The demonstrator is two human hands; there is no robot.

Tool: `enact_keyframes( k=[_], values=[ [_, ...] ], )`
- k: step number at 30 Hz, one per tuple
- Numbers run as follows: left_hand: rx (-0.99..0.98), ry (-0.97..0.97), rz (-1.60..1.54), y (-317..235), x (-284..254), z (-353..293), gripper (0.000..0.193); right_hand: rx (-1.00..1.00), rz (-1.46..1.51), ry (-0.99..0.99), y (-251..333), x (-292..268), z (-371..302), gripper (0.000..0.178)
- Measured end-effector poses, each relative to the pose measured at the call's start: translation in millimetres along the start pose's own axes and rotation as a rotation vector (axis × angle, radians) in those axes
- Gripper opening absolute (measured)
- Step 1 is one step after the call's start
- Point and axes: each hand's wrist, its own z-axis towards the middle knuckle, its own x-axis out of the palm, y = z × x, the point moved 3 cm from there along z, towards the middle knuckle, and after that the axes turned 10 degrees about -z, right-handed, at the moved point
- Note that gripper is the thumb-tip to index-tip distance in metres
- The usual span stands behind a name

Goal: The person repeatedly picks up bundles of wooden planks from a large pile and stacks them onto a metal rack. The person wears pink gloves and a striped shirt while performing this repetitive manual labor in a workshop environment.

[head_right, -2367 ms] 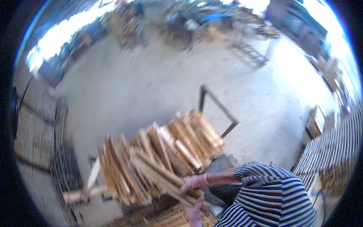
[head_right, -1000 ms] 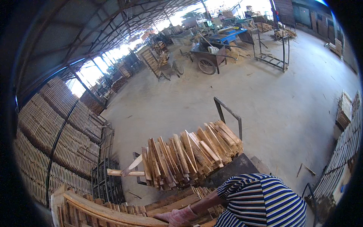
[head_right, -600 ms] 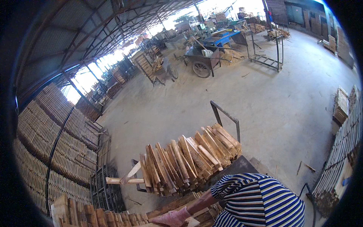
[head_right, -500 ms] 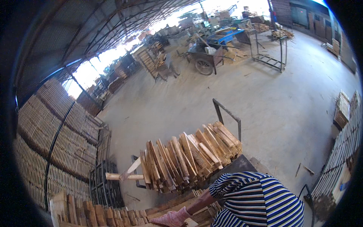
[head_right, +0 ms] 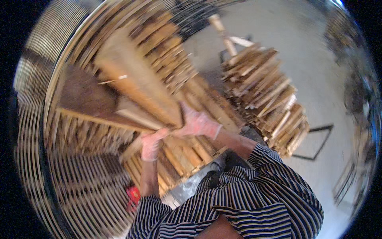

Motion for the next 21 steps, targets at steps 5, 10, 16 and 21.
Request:
enact_keyframes(
  k=[5, 10, 16, 21],
  values=[
    [-0.287, 0.23, -0.065, 107, -47, 33, 0.074, 0.049, 0.059, 0.226, -65, 79, 32, 0.129],
    [-0.001, 0.299, 0.332, 168, -94, 56, 0.102, 0.138, 0.044, 0.394, -118, 140, 43, 0.127],
    [0.072, 0.102, 0.217, 95, -63, 46, 0.114, 0.077, 0.421, 0.365, -101, 136, 45, 0.13],
    [-0.333, -0.166, 0.096, 14, -122, 13, 0.116, 0.104, -0.44, 0.479, -108, 85, 72, 0.141]
  ],
)
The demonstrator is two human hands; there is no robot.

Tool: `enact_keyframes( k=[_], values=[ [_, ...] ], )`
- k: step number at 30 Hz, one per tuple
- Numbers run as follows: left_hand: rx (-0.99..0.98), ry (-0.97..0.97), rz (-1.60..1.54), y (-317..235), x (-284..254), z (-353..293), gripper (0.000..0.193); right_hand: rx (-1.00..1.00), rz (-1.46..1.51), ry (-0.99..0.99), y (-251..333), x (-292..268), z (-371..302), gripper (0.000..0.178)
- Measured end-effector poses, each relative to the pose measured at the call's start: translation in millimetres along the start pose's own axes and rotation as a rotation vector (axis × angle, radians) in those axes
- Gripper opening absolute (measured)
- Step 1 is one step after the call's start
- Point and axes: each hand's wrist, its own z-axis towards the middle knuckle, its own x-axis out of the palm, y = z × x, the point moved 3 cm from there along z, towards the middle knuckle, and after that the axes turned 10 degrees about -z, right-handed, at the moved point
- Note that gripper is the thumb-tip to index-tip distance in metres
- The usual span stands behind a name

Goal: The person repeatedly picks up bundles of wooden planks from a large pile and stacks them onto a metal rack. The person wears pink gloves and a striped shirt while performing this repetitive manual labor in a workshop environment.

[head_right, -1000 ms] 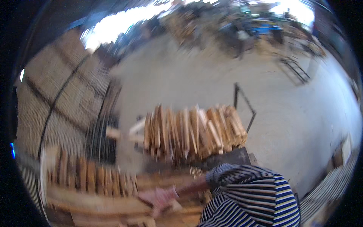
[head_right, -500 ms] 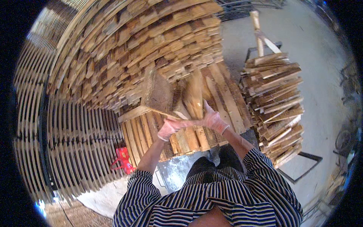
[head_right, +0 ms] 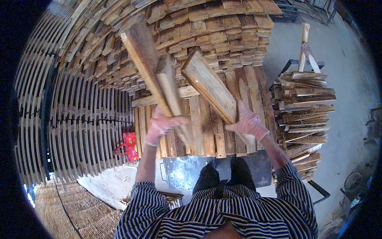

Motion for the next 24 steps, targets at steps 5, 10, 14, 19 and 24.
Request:
enact_keyframes(
  k=[5, 10, 14, 19, 24],
  values=[
    [0.129, -0.173, 0.472, 36, -61, -20, 0.118, 0.106, -0.214, 0.077, -27, 7, 37, 0.106],
    [0.049, -0.02, 1.401, 157, -90, -4, 0.088, -0.065, -0.574, 0.151, -13, 50, 99, 0.089],
    [0.271, 0.05, 1.498, 234, -119, 15, 0.08, -0.112, -0.66, 0.13, 3, 81, 164, 0.082],
    [-0.011, 0.365, 1.026, 266, -168, 64, 0.091, -0.116, -0.667, 0.011, 1, 101, 214, 0.083],
    [0.551, -0.329, 1.738, 205, -286, 148, 0.093, -0.194, -0.65, 0.055, -6, 112, 216, 0.082]
  ],
)
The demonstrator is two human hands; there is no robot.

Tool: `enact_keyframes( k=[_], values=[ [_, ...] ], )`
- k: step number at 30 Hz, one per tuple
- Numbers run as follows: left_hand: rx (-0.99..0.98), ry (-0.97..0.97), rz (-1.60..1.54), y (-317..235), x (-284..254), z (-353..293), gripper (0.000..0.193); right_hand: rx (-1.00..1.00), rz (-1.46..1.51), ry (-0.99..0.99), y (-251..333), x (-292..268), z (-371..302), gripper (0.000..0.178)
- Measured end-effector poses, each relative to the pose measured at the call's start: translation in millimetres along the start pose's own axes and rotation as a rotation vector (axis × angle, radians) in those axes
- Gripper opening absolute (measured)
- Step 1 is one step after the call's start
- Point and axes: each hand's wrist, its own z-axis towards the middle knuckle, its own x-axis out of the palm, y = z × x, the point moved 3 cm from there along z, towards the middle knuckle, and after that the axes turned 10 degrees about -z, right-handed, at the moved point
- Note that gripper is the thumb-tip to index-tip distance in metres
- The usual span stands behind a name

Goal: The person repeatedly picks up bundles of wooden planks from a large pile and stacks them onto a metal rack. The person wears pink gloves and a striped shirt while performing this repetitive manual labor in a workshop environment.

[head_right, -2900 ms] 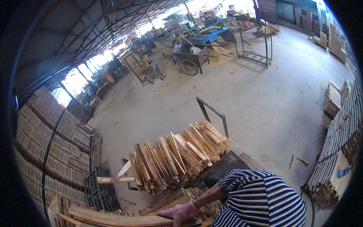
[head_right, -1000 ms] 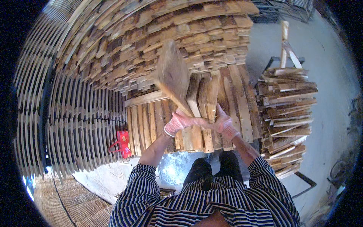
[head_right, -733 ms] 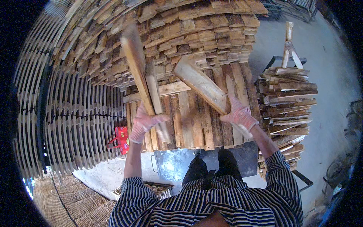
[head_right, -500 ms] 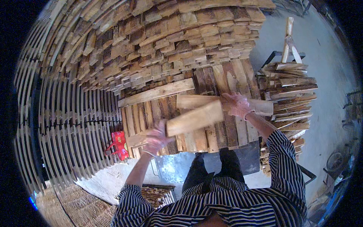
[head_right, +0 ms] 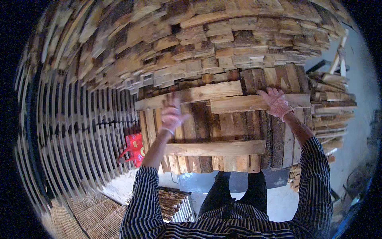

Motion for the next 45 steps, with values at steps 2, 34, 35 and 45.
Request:
enact_keyframes(
  k=[2, 34, 35, 45],
  values=[
    [0.054, 0.199, 0.275, 39, 24, 30, 0.094, 0.04, -0.014, 0.015, -2, 4, 0, 0.082],
    [0.026, 0.349, -0.079, -53, -12, -70, 0.087, -0.001, 0.21, -0.162, 97, -23, -47, 0.076],
    [-0.083, 0.639, -0.781, -78, -17, -100, 0.096, -0.104, 0.22, -0.064, 131, -15, -69, 0.088],
    [-0.019, 0.576, -0.431, -102, -8, -147, 0.073, -0.172, 0.154, -0.108, 201, 33, -111, 0.085]
  ],
)
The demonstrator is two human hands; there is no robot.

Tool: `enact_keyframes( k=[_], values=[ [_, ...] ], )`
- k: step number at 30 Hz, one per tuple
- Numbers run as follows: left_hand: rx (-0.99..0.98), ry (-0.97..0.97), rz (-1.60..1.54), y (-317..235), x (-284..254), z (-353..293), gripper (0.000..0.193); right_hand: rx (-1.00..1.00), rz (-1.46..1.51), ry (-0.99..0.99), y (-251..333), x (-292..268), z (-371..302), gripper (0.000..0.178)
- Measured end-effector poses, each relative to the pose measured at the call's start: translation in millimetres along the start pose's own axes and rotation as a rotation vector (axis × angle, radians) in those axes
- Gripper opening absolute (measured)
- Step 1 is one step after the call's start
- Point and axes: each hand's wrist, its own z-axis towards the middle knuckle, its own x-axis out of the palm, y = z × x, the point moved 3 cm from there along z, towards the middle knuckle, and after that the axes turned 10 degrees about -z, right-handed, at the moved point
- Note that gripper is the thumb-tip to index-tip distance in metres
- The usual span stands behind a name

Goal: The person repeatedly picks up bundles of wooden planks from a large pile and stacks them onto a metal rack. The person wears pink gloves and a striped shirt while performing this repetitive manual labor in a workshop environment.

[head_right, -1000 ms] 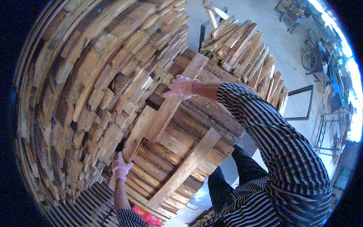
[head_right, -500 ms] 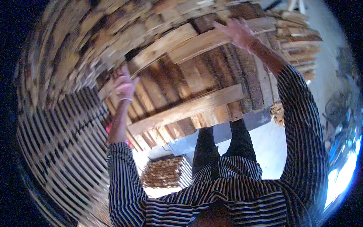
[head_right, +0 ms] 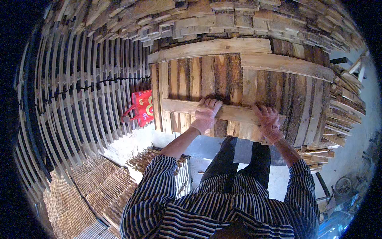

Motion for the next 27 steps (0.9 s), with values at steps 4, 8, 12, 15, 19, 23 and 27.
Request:
enact_keyframes(
  k=[4, 8, 12, 15, 19, 23, 27],
  values=[
    [0.008, -0.007, 0.062, 12, -1, -27, 0.061, -0.048, 0.026, -0.146, 26, -13, -8, 0.062],
    [0.092, -0.3, -0.101, 31, -15, -55, 0.054, -0.058, -0.015, -0.421, 58, -2, 10, 0.039],
    [-0.085, -0.061, -0.036, 42, 4, -59, 0.089, -0.026, -0.01, -0.157, 78, 33, 17, 0.047],
    [-0.214, 0.162, 0.118, 42, 21, -53, 0.112, 0.068, -0.038, -0.396, 67, 34, -12, 0.066],
    [-0.332, 0.25, 0.16, -1, 1, -33, 0.128, 0.199, 0.334, -0.499, 32, 8, -88, 0.081],
    [-0.219, -0.087, -0.348, -138, -31, 18, 0.105, 0.594, 0.572, -0.6, -43, 10, -203, 0.076],
    [0.338, -0.032, -0.847, -346, -19, 96, 0.07, 1.136, 0.649, -0.466, -121, 58, -313, 0.073]
  ],
)
